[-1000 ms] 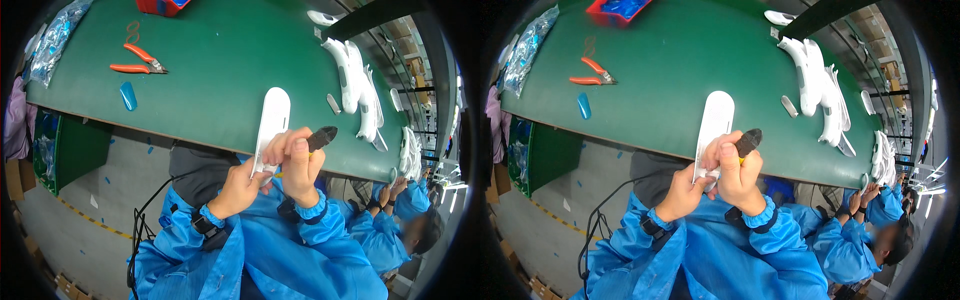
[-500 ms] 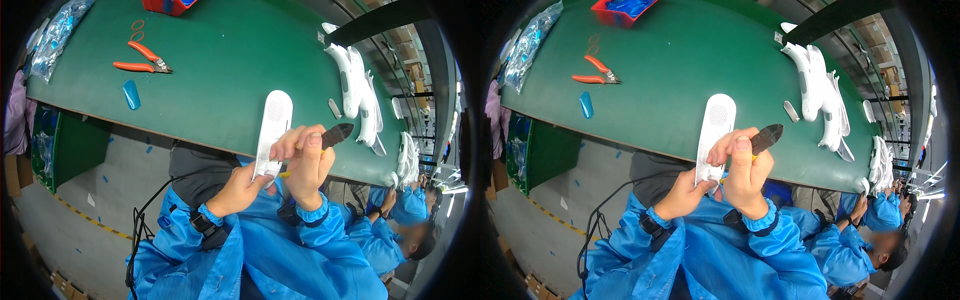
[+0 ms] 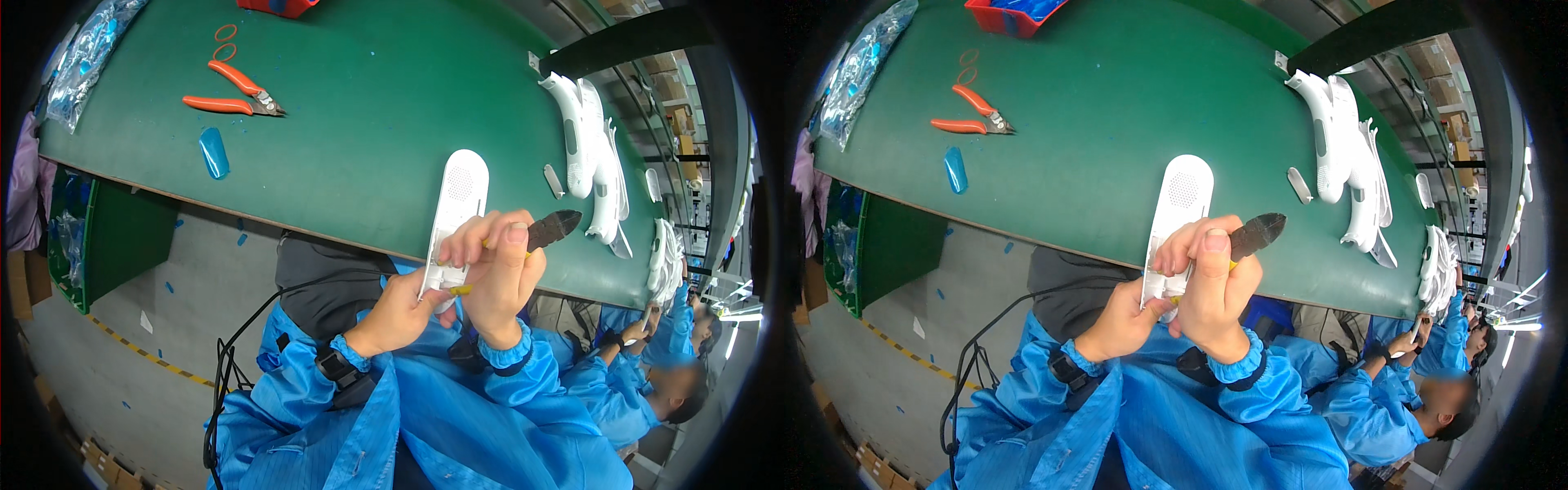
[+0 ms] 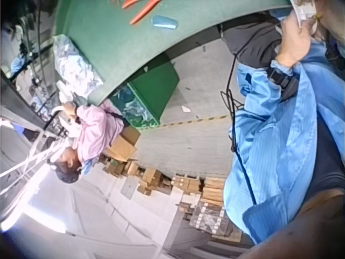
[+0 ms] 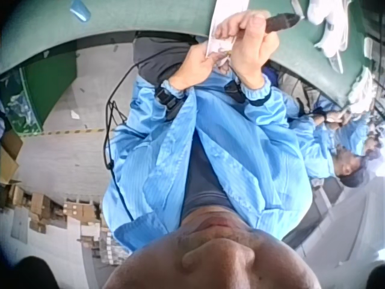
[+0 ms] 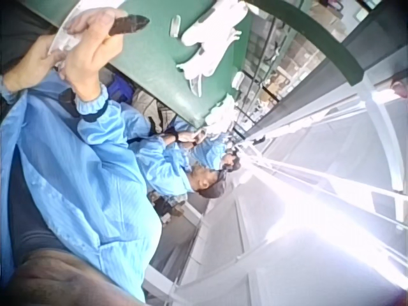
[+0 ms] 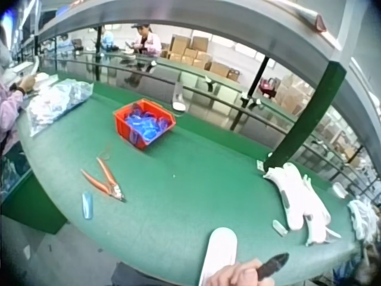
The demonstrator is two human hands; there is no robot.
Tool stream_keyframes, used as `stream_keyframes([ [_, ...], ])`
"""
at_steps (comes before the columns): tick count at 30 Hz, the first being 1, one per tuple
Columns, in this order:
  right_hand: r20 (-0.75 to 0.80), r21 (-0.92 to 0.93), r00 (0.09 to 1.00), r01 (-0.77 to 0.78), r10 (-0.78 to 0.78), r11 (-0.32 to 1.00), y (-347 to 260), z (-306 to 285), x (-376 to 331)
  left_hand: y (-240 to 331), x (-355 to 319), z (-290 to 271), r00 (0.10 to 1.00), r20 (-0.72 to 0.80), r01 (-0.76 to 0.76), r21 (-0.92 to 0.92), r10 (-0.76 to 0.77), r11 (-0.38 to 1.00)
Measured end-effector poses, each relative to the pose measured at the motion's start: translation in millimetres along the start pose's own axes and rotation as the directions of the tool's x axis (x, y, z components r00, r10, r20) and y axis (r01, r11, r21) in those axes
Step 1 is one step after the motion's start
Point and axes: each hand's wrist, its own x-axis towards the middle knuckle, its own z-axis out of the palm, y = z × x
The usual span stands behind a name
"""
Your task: Trimming excess plastic from molded parts using hand nippers on a factory assembly line.
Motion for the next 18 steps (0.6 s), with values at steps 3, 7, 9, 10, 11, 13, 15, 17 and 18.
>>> stream_keyframes([
  [3,0.006,0.006,1.000,0.003,-0.003,1.000,-1,3,-1,1,-1,1,1.000,-0.016,-0.005,0.025,0.005,1.000],
  [7,0.093,-0.095,0.992,0.100,-0.091,0.991,2,5,-9,-2,-2,1,0.995,-0.054,-0.075,0.160,0.084,0.984],
  [9,0.125,-0.171,0.988,0.106,-0.085,0.980,3,8,-13,-10,-1,0,0.989,-0.062,-0.116,0.242,0.134,0.963],
  [10,0.151,-0.192,0.983,0.135,-0.107,0.972,3,8,-14,-14,-1,0,0.987,-0.069,-0.125,0.272,0.148,0.954],
  [11,0.177,-0.212,0.976,0.165,-0.128,0.963,5,7,-15,-16,-2,0,0.984,-0.075,-0.133,0.303,0.163,0.944],
  [13,0.198,-0.234,0.975,0.142,-0.096,0.962,-1,10,-13,-11,-2,-1,0.987,-0.083,-0.104,0.301,0.134,0.948],
  [15,0.121,-0.041,0.979,0.170,-0.164,0.985,0,3,-9,-3,-2,-1,0.994,-0.081,-0.051,0.238,0.072,0.970],
  [17,0.096,0.080,0.974,0.199,-0.206,0.977,-3,0,-5,10,-2,1,0.998,-0.062,0.028,0.112,-0.022,0.993],
  [18,0.114,0.026,0.978,0.175,-0.176,0.984,-2,1,-6,8,-2,1,0.998,-0.066,0.029,0.122,-0.021,0.992],
])
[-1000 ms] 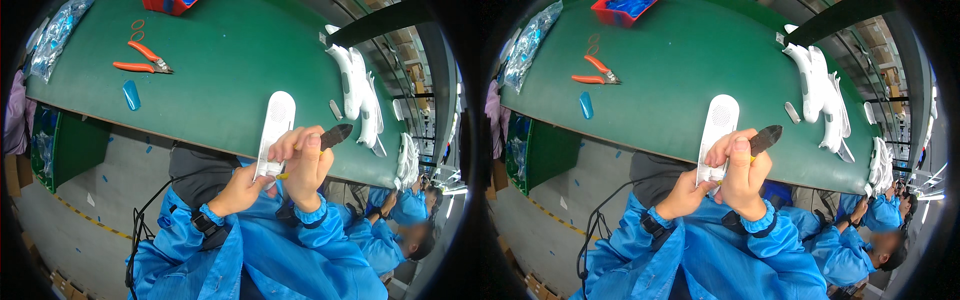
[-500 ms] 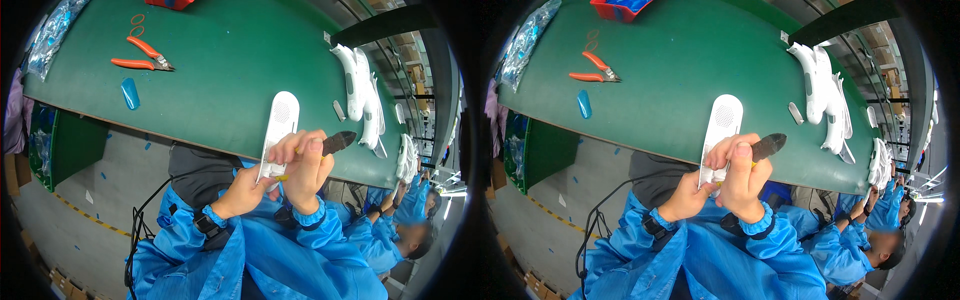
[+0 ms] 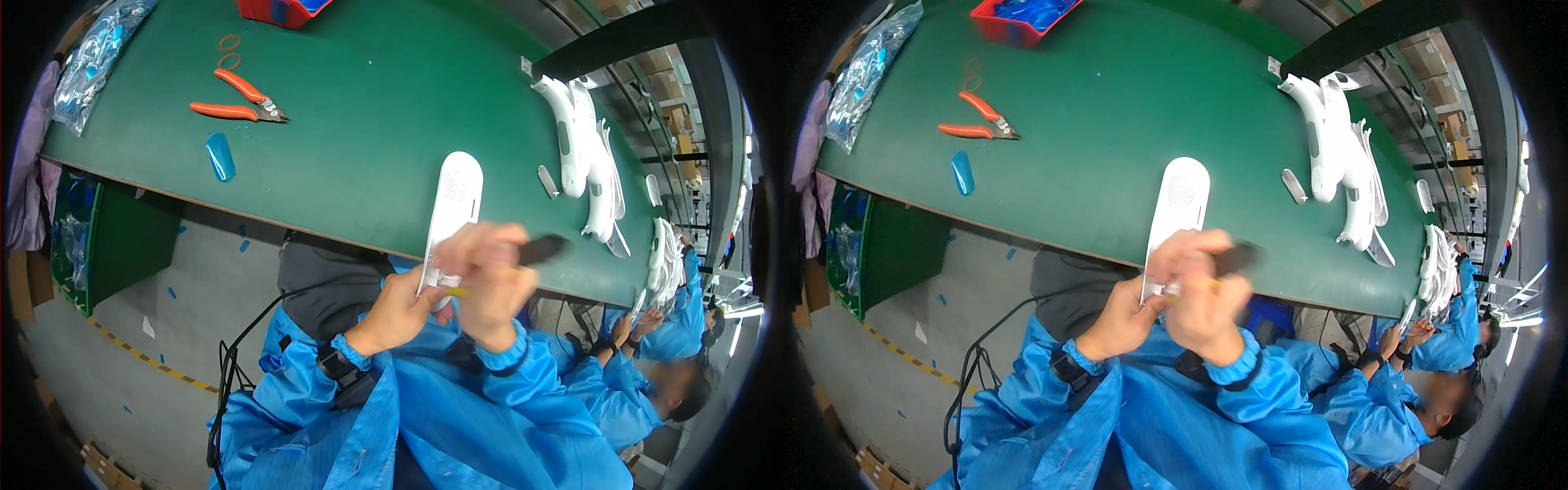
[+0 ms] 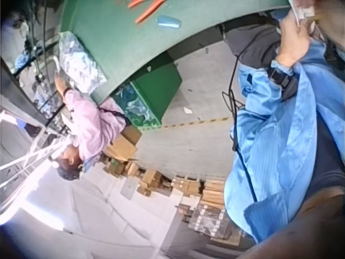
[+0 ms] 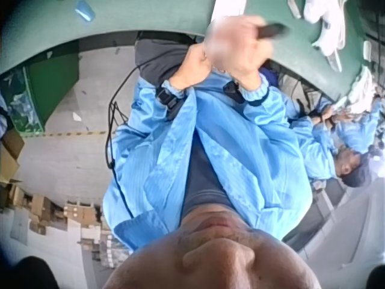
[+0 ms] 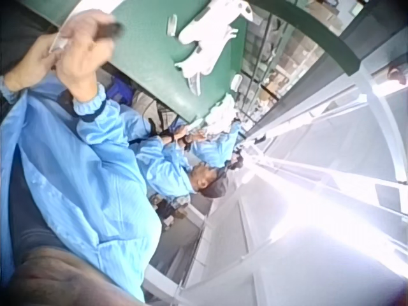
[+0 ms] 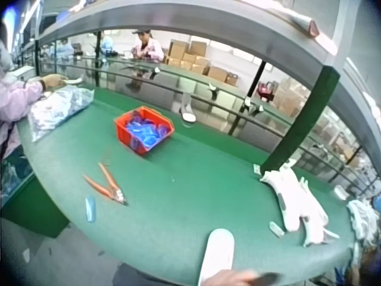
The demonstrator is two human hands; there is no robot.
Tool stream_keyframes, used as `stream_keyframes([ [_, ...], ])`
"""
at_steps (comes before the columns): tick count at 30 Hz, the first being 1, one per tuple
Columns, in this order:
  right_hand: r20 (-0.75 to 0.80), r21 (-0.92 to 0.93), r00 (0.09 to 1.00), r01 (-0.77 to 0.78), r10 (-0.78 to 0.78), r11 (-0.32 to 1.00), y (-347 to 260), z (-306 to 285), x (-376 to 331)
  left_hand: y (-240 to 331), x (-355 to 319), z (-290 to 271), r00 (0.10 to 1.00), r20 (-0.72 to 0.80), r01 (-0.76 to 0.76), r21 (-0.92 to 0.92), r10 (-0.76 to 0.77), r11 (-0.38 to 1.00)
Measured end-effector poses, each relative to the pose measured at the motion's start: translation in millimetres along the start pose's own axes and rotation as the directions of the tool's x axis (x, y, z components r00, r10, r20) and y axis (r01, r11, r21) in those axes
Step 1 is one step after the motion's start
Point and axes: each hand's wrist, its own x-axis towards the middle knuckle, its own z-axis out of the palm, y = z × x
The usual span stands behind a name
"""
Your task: Trimming excess plastic from molded parts using hand nippers on a factory assembly line.
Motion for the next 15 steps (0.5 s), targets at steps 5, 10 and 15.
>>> stream_keyframes([
  [5,-0.018,0.021,0.992,-0.128,0.128,0.992,-8,1,-4,-6,1,0,1.000,-0.002,-0.003,0.087,0.003,0.996],
  [10,-0.072,-0.280,0.976,-0.218,0.205,0.935,-42,-29,10,30,-13,4,0.999,0.044,0.022,0.011,-0.022,1.000],
  [15,-0.162,-0.329,0.900,-0.437,0.406,0.837,-33,-41,3,73,-11,4,0.982,0.137,-0.181,0.530,0.127,0.829],
])
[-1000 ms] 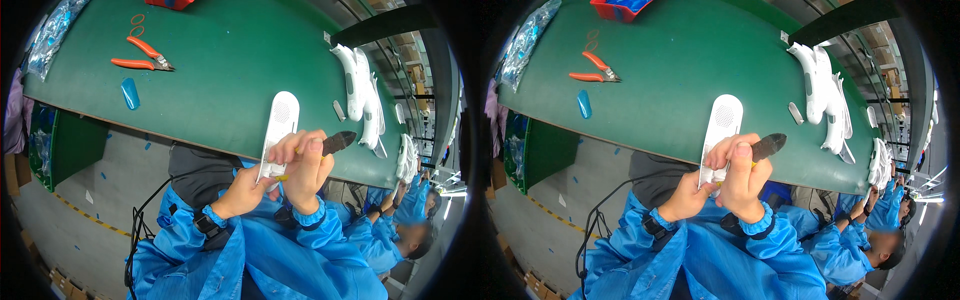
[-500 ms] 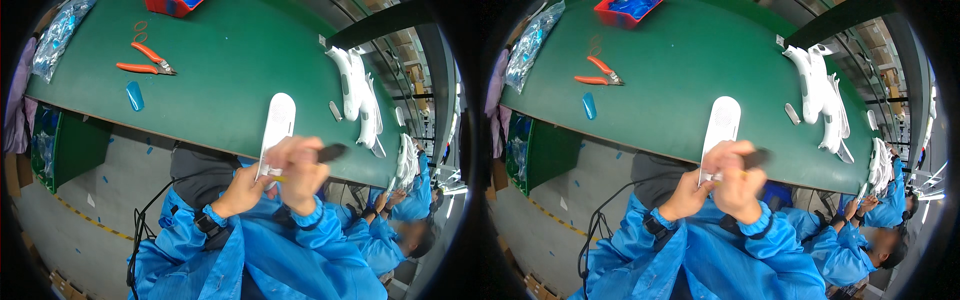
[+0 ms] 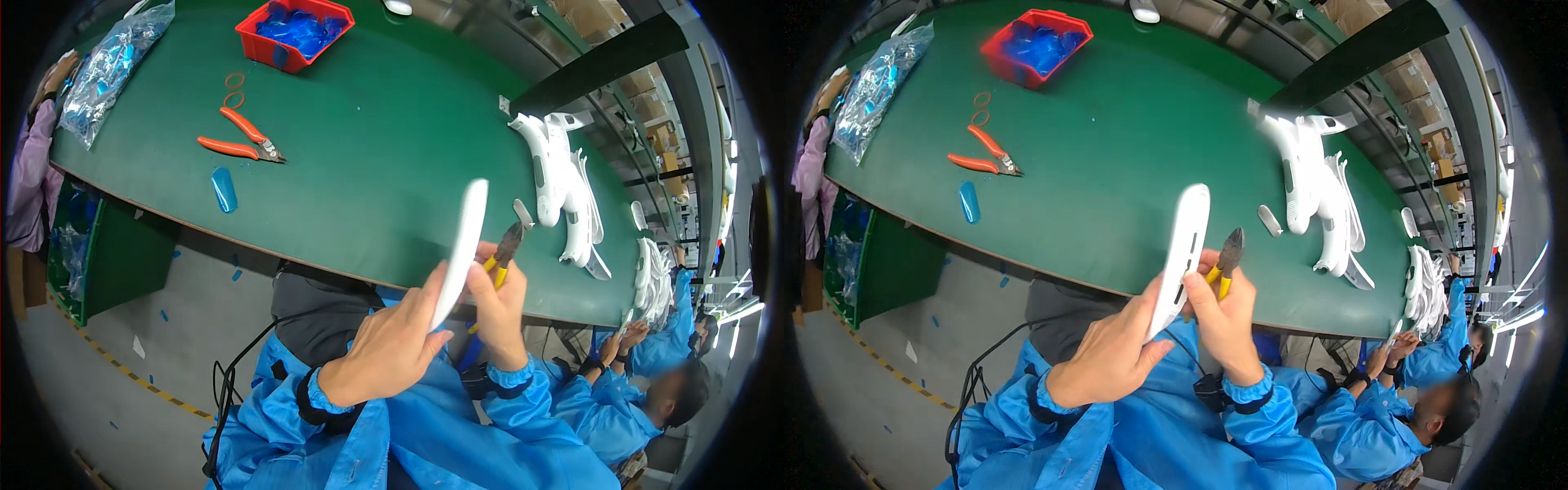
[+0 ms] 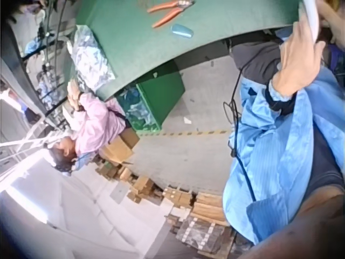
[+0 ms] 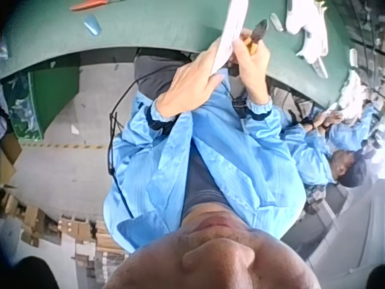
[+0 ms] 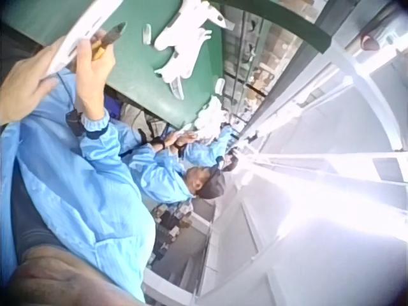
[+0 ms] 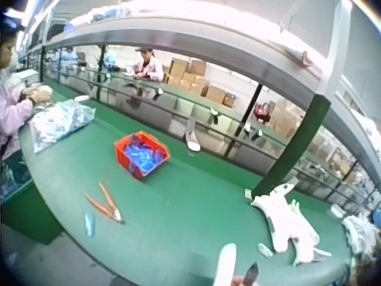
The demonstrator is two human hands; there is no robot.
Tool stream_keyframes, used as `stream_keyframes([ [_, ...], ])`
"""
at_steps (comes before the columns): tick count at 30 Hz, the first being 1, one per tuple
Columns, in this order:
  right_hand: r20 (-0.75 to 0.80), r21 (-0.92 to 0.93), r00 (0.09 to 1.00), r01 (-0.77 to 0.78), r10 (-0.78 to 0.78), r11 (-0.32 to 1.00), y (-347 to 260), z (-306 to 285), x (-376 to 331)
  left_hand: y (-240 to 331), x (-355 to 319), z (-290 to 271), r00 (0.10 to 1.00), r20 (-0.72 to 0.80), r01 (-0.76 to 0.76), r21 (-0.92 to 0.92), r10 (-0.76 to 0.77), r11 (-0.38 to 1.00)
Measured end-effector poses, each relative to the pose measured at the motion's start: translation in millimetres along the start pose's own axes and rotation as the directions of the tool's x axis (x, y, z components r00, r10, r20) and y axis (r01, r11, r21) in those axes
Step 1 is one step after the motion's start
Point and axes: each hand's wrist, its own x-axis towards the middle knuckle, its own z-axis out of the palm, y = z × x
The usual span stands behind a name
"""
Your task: Trimming excess plastic from molded parts using hand nippers on a factory assembly line.
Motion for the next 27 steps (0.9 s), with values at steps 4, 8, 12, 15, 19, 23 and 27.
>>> stream_keyframes([
  [4,-0.005,0.201,1.000,-0.015,0.017,0.979,26,-1,5,16,-2,-6,0.996,-0.026,-0.079,0.187,0.085,0.979],
  [8,0.076,0.421,0.990,-0.141,0.120,0.896,22,8,10,15,-8,-3,0.970,-0.135,-0.160,0.275,0.203,0.948],
  [12,0.229,0.628,0.965,-0.244,0.124,0.739,17,9,12,20,-13,-1,0.955,-0.186,-0.178,0.259,0.230,0.949],
  [15,0.230,0.700,0.965,-0.255,0.128,0.667,17,14,11,25,-16,-3,0.949,-0.214,-0.186,0.206,0.229,0.961],
  [19,0.249,0.772,0.967,-0.235,0.060,0.590,18,17,16,24,-15,-6,0.938,-0.235,-0.191,0.261,0.254,0.946],
  [23,0.293,0.575,0.953,-0.235,0.070,0.784,24,10,25,9,-10,-8,0.880,-0.350,-0.250,0.236,0.322,0.939],
  [27,0.209,0.251,0.976,-0.110,0.057,0.962,-8,12,33,-5,7,-24,0.835,-0.431,-0.271,0.218,0.342,0.938],
])
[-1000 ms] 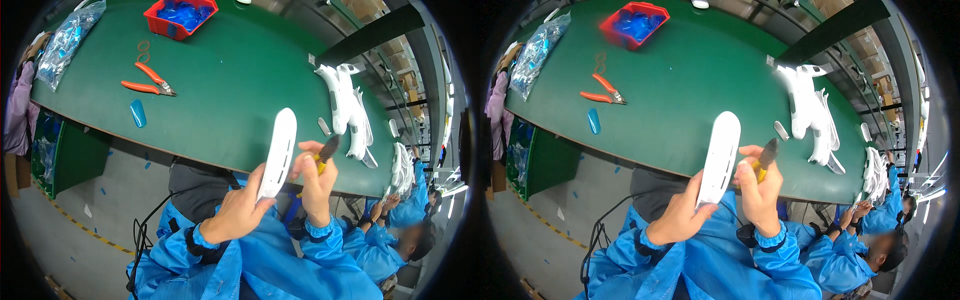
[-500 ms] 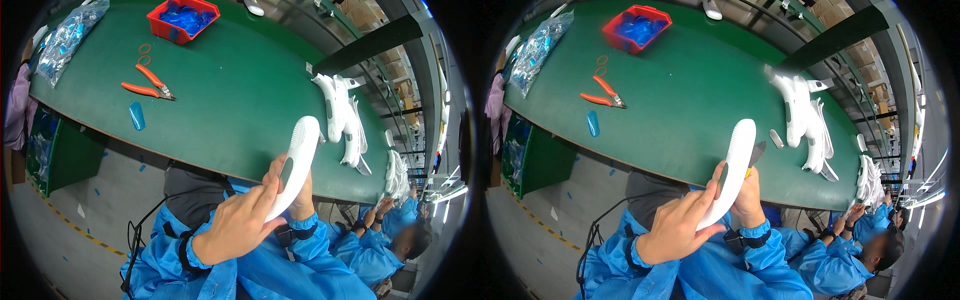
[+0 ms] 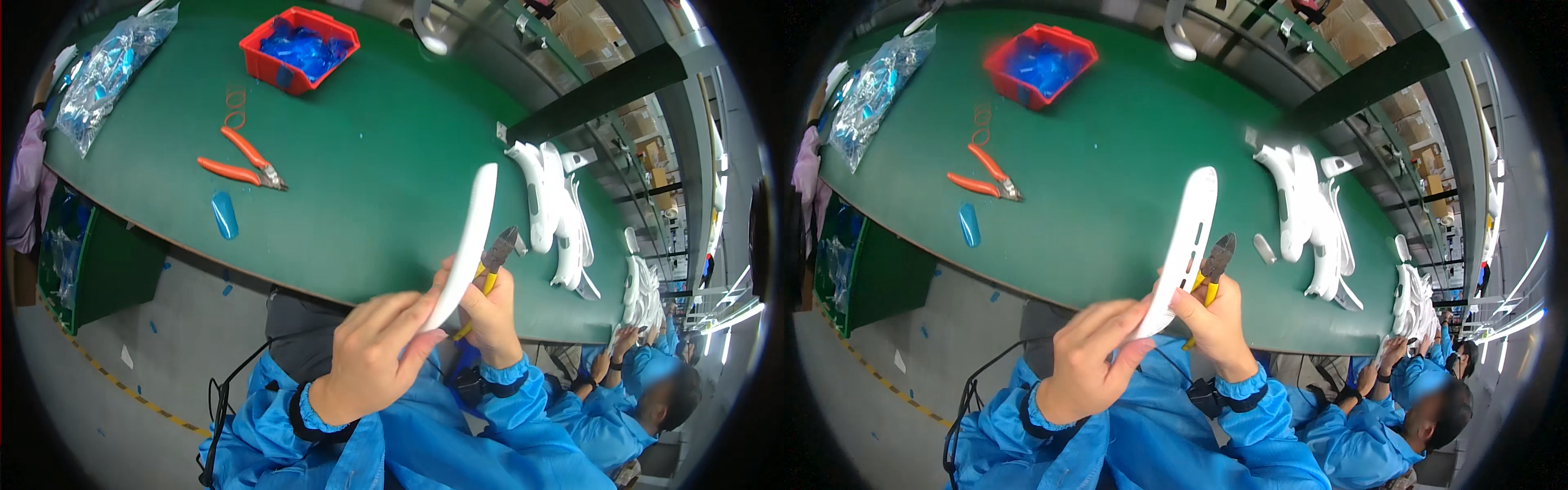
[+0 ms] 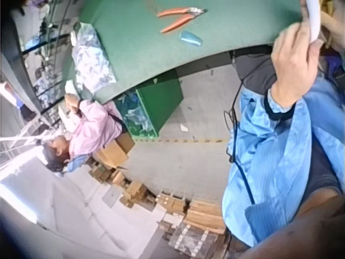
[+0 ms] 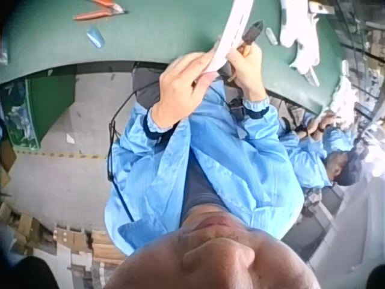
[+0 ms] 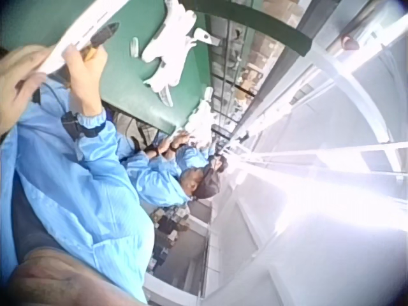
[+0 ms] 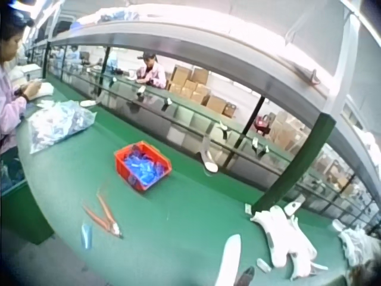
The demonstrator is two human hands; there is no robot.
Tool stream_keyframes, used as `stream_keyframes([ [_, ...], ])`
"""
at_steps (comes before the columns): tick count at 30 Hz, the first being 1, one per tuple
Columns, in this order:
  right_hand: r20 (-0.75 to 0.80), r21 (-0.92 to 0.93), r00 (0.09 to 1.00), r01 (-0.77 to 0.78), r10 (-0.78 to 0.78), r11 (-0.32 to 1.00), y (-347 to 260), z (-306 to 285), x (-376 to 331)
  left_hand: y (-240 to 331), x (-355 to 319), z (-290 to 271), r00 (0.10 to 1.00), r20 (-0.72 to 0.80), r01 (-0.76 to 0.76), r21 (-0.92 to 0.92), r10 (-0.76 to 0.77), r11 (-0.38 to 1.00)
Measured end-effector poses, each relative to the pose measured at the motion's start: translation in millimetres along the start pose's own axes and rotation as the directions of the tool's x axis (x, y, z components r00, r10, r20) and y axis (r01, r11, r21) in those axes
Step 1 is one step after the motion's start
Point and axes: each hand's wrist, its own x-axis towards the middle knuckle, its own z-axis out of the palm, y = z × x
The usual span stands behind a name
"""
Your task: Trimming excess plastic from molded parts using hand nippers on a factory assembly line.
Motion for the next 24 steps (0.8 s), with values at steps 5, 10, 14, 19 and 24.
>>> stream_keyframes([
  [5,0.005,-0.724,0.954,0.211,-0.301,0.657,-68,4,66,-21,31,-17,0.985,-0.171,0.000,0.073,0.012,0.997],
  [10,0.303,-0.951,0.809,0.292,-0.503,-0.103,-96,-3,178,-55,39,-19,0.978,-0.210,0.016,0.125,0.011,0.992],
  [14,0.476,-0.866,0.712,0.280,-0.515,-0.414,-100,-23,277,-57,40,-16,0.982,-0.188,-0.001,0.149,0.029,0.989],
  [19,0.377,-0.851,0.913,0.276,-0.153,-0.447,-84,-43,346,-58,40,-21,0.982,-0.187,0.035,0.122,-0.012,0.992],
  [24,0.171,-0.981,0.937,0.132,-0.303,-0.146,-99,-62,373,-59,44,-23,0.985,-0.170,0.041,0.072,-0.028,0.997],
])
